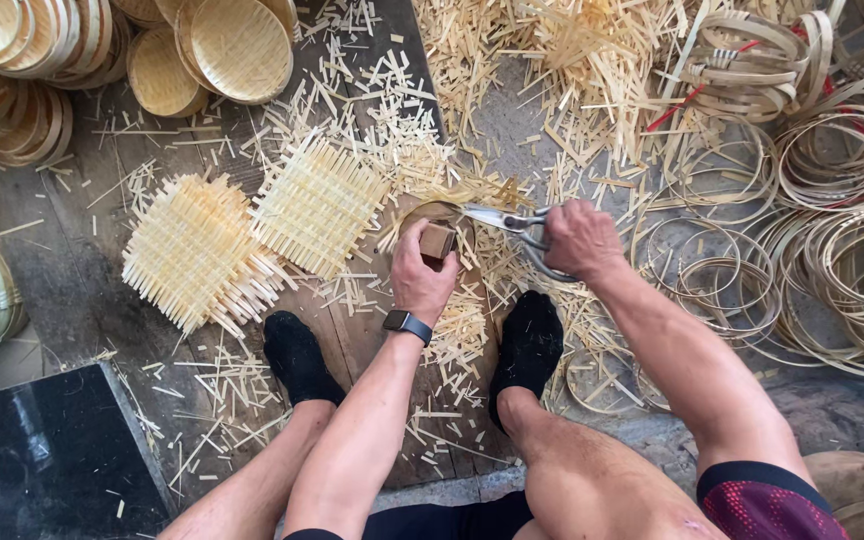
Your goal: The person constructs bamboo baskets by weaving strips, trimming edges with shears, and fitting a wooden circular mold.
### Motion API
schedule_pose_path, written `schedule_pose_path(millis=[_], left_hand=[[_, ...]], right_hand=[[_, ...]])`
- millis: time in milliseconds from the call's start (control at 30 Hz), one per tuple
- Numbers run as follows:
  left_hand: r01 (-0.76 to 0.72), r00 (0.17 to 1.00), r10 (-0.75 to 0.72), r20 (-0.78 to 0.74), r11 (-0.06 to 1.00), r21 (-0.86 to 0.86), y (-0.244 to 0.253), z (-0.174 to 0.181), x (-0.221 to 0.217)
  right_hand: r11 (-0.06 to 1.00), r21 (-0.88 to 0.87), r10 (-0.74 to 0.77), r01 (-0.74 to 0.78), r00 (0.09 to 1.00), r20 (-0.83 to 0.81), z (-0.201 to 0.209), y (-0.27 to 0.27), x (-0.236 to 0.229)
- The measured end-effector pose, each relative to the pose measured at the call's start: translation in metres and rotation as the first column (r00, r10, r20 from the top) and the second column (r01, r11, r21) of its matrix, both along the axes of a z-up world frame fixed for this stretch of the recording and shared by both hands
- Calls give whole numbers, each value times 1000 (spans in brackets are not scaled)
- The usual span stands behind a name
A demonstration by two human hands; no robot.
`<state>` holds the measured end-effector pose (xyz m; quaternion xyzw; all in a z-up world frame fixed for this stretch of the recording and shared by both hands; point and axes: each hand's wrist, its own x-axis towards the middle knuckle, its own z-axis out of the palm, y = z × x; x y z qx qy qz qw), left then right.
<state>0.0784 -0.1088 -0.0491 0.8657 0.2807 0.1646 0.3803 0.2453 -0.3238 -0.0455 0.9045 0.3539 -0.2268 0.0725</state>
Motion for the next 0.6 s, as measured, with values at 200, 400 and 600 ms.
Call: schedule_pose_path(millis=[200,400,600], left_hand=[[167,986,-167,7,985,-52,2,7,-2],[361,932,-358,-57,931,59,30,13,-6],[497,864,-482,-142,863,92,38,21,0]], right_hand=[[988,105,89,-109,980,180,11,1,-3],[996,-61,57,-58,998,-17,10,-7,6],[958,200,138,-204,943,301,15,7,-1]])
